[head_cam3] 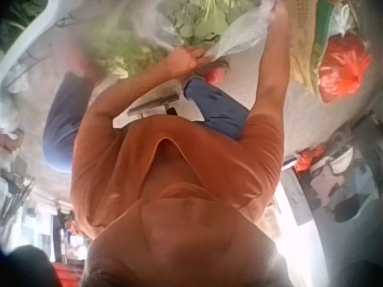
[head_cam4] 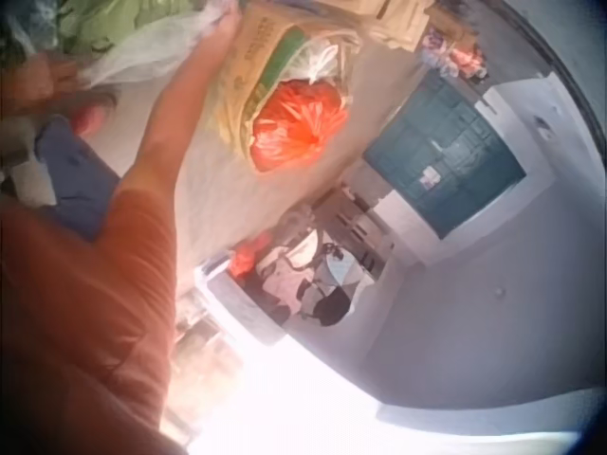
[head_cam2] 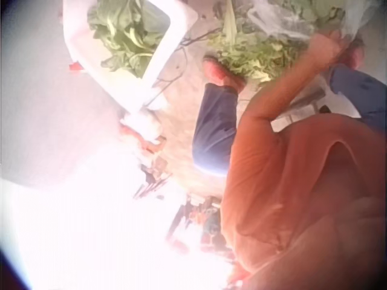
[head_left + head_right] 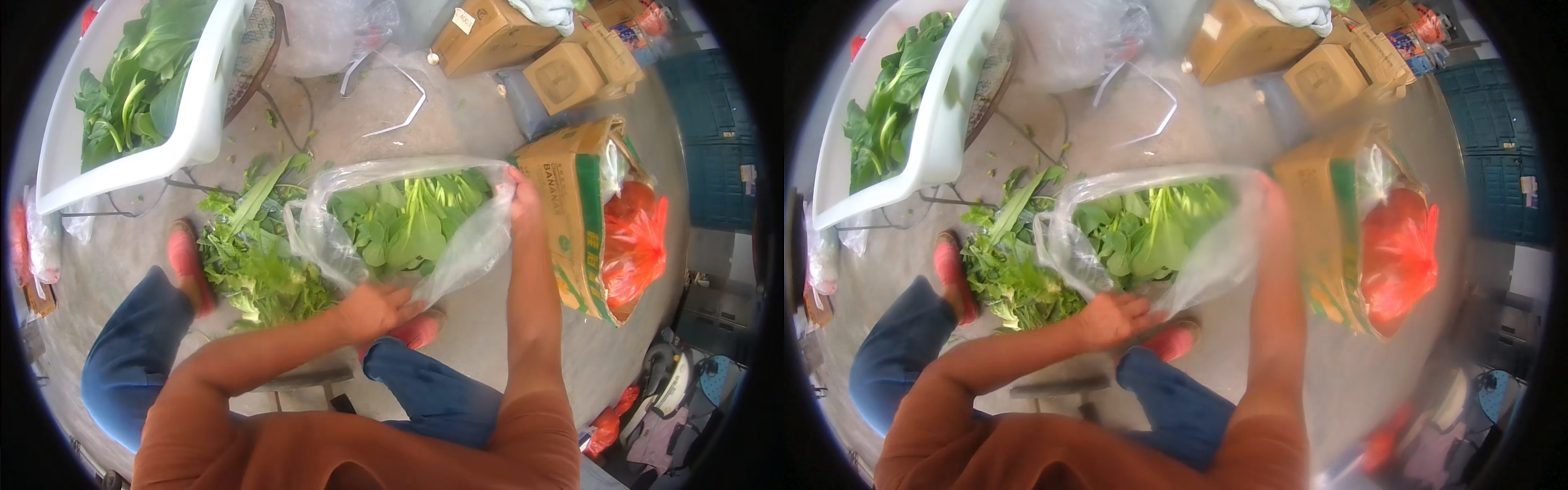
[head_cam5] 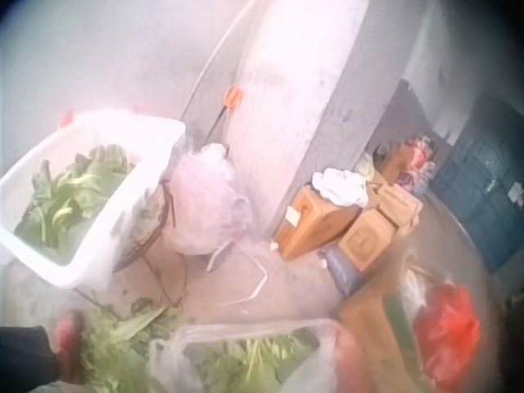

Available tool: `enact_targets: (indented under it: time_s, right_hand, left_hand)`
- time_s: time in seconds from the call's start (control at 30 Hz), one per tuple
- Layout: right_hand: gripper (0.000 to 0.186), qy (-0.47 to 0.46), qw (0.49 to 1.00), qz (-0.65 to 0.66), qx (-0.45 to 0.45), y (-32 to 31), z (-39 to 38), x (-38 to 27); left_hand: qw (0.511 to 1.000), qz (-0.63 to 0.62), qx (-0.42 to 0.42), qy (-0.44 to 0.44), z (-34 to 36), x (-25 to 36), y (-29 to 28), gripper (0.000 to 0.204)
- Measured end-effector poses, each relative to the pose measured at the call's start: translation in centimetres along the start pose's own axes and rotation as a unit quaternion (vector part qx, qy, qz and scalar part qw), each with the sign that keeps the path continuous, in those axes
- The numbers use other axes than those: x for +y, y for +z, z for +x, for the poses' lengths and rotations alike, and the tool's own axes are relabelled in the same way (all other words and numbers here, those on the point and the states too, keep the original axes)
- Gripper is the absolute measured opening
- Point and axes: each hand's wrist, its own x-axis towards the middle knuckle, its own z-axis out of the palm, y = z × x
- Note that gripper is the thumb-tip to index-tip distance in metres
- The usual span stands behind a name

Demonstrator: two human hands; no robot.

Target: The person retrieves lotus root slices and seaweed from a refrigerator, then sits on a low stool to sort and trim leafy green vegetables. They remove stems and place the trimmed leaves into a plastic bag while discarding the stems on the floor.

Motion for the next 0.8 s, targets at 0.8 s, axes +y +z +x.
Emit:
enact_targets:
  time_s: [0.8]
  right_hand:
    - [0.046,-0.416,0.715,-0.500,-0.255,23.6,-18.5,-7.6]
  left_hand:
    - [0.751,-0.232,0.322,-0.528,-7.2,-10.2,-0.2,0.041]
